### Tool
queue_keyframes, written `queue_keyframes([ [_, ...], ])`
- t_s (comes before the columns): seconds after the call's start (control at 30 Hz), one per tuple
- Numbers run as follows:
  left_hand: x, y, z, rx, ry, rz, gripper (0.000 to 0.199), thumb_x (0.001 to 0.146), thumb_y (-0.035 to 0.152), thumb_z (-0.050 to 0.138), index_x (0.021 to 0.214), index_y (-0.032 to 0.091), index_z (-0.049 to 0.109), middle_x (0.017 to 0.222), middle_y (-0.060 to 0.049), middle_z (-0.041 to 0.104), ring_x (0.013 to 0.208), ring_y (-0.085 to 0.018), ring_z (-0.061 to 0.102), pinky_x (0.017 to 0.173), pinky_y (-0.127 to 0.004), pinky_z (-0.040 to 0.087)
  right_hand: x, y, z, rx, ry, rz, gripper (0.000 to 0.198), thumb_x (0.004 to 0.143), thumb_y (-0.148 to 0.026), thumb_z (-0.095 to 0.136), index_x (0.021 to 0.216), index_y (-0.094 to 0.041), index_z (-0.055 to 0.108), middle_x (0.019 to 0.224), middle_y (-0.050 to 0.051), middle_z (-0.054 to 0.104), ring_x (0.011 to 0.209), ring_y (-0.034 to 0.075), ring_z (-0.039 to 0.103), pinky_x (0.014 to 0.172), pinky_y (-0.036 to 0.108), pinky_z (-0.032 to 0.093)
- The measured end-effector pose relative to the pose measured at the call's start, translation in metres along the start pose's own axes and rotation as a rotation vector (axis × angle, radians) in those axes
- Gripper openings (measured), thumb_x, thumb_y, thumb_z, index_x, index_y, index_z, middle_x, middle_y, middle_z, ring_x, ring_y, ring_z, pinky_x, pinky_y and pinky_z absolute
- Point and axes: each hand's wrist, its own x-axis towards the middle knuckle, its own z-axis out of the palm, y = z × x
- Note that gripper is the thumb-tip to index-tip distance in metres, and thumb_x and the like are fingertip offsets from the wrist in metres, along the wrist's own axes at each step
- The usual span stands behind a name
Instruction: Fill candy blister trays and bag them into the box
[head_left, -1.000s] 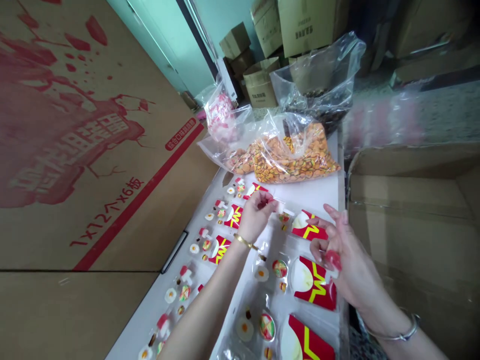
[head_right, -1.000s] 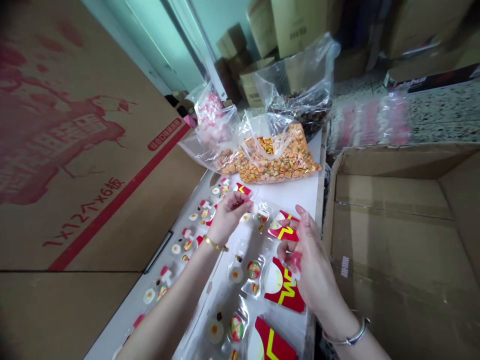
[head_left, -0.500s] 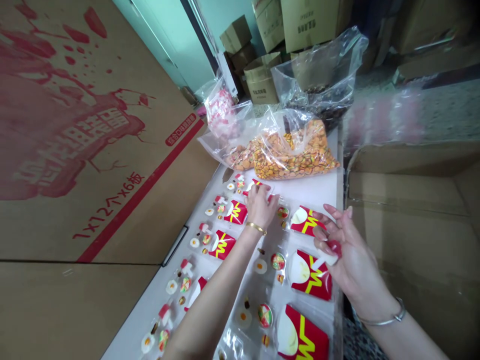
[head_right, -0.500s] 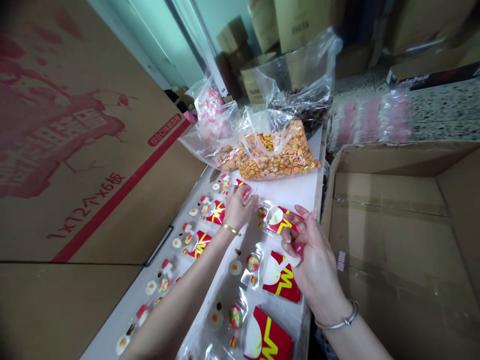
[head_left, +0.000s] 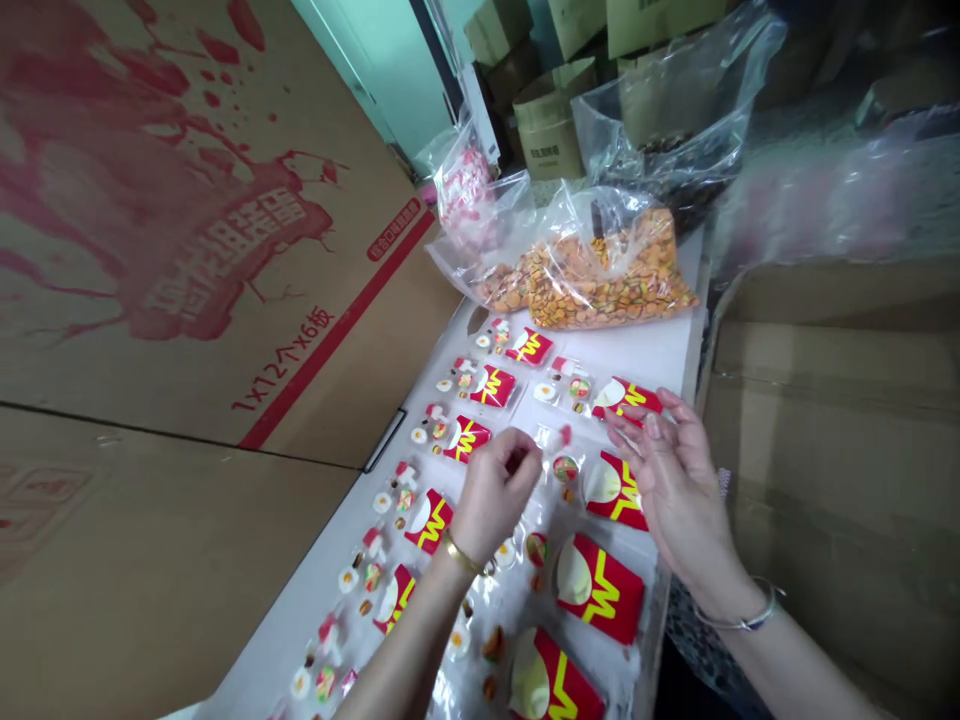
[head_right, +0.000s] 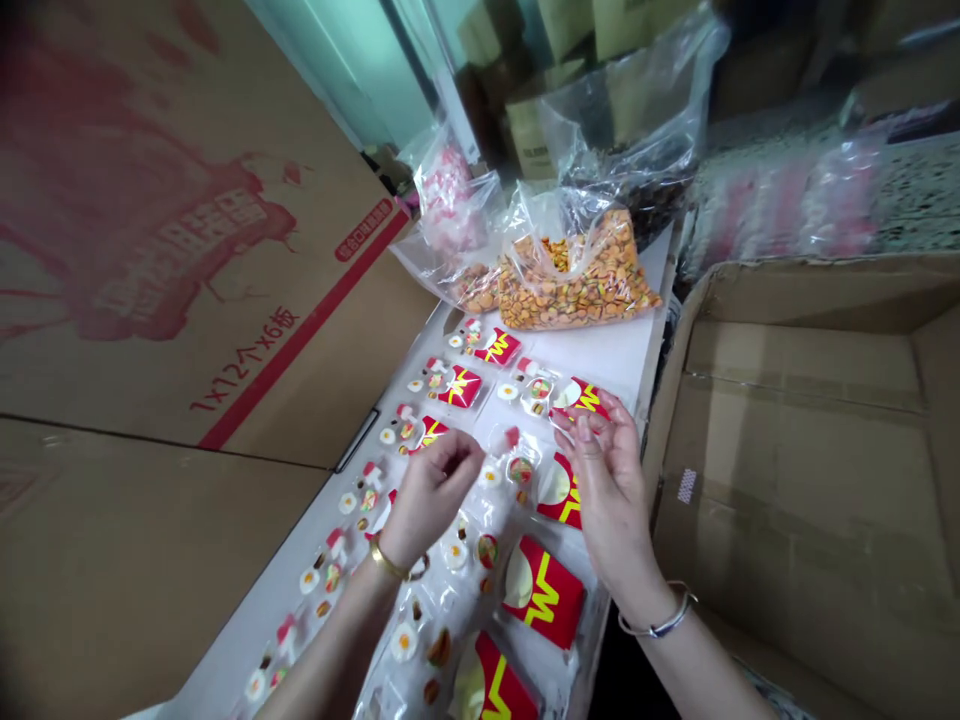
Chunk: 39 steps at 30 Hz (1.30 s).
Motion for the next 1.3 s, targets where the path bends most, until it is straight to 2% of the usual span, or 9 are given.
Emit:
queue_keyframes([
  [0.1,0.013,0.002,-0.005,0.482,0.104,0.082,0.008,0.078,0.018,0.050,0.071,0.017,0.055,0.060,0.001,0.054,0.057,-0.011,0.048,0.056,-0.024,0.031,-0.004,0.005,-0.019,-0.105,-0.051,0.067,0.029,0.085,-0.047,0.061,0.108,-0.030,0.055,0.105,0.001,0.062,0.102,0.020,0.061,0.089,0.037,0.051],
  [0.23,0.028,0.003,0.019,0.851,0.018,0.109,0.011,0.077,0.018,0.049,0.077,0.017,0.061,0.067,-0.005,0.062,0.062,-0.018,0.056,0.055,-0.027,0.031,-0.012,0.009,-0.032,-0.154,-0.112,0.175,0.030,0.086,-0.049,0.060,0.108,-0.029,0.056,0.103,0.002,0.062,0.095,0.019,0.062,0.079,0.033,0.053],
  [0.33,0.034,0.000,0.032,0.820,-0.082,0.139,0.015,0.082,0.025,0.051,0.085,0.017,0.063,0.074,-0.006,0.065,0.067,-0.019,0.059,0.058,-0.028,0.036,-0.014,0.012,-0.034,-0.161,-0.116,0.206,0.031,0.086,-0.049,0.059,0.108,-0.028,0.056,0.105,0.002,0.062,0.091,0.018,0.062,0.077,0.031,0.053],
  [0.43,0.034,-0.007,0.024,0.707,-0.131,0.299,0.020,0.089,0.025,0.046,0.098,0.019,0.063,0.089,-0.006,0.067,0.081,-0.017,0.060,0.070,-0.029,0.042,-0.012,0.014,-0.036,-0.126,-0.095,0.237,0.029,0.086,-0.050,0.060,0.103,-0.027,0.057,0.103,0.002,0.062,0.087,0.017,0.062,0.075,0.030,0.053],
  [0.6,0.025,-0.026,0.014,0.937,-0.135,0.504,0.035,0.088,0.016,0.044,0.118,0.026,0.057,0.136,-0.005,0.050,0.112,-0.026,0.048,0.087,-0.041,0.038,-0.008,0.016,-0.040,-0.087,-0.046,0.270,0.033,0.085,-0.051,0.061,0.105,-0.025,0.059,0.097,0.003,0.063,0.084,0.017,0.062,0.074,0.029,0.053],
  [0.77,0.013,-0.037,0.042,1.033,-0.116,0.395,0.047,0.088,0.017,0.042,0.134,0.018,0.042,0.133,-0.010,0.050,0.108,-0.026,0.047,0.086,-0.044,0.039,-0.008,0.017,-0.041,-0.080,-0.051,0.299,0.033,0.084,-0.050,0.062,0.104,-0.024,0.060,0.096,0.003,0.063,0.083,0.016,0.062,0.075,0.028,0.053],
  [0.93,0.019,-0.032,0.049,1.014,-0.084,0.265,0.039,0.086,0.016,0.043,0.124,0.018,0.051,0.118,-0.012,0.056,0.101,-0.026,0.049,0.084,-0.044,0.039,-0.007,0.018,-0.043,-0.082,-0.053,0.324,0.032,0.084,-0.049,0.062,0.104,-0.024,0.061,0.099,0.004,0.064,0.084,0.017,0.062,0.072,0.027,0.053],
  [1.13,0.111,-0.036,0.005,0.938,0.148,0.253,0.047,0.086,0.012,0.040,0.130,0.026,0.047,0.134,-0.009,0.047,0.117,-0.027,0.041,0.093,-0.045,0.035,-0.007,0.011,-0.047,-0.121,-0.022,0.320,0.038,0.084,-0.049,0.061,0.112,-0.023,0.060,0.110,0.007,0.063,0.088,0.018,0.061,0.075,0.027,0.054],
  [1.3,0.207,-0.058,-0.021,0.959,0.161,0.134,0.044,0.086,0.013,0.038,0.124,0.025,0.055,0.134,-0.010,0.046,0.118,-0.028,0.038,0.095,-0.045,0.034,-0.002,0.004,-0.044,-0.196,0.051,0.304,0.043,0.077,-0.054,0.067,0.106,-0.023,0.062,0.108,0.007,0.064,0.089,0.019,0.061,0.071,0.024,0.055],
])
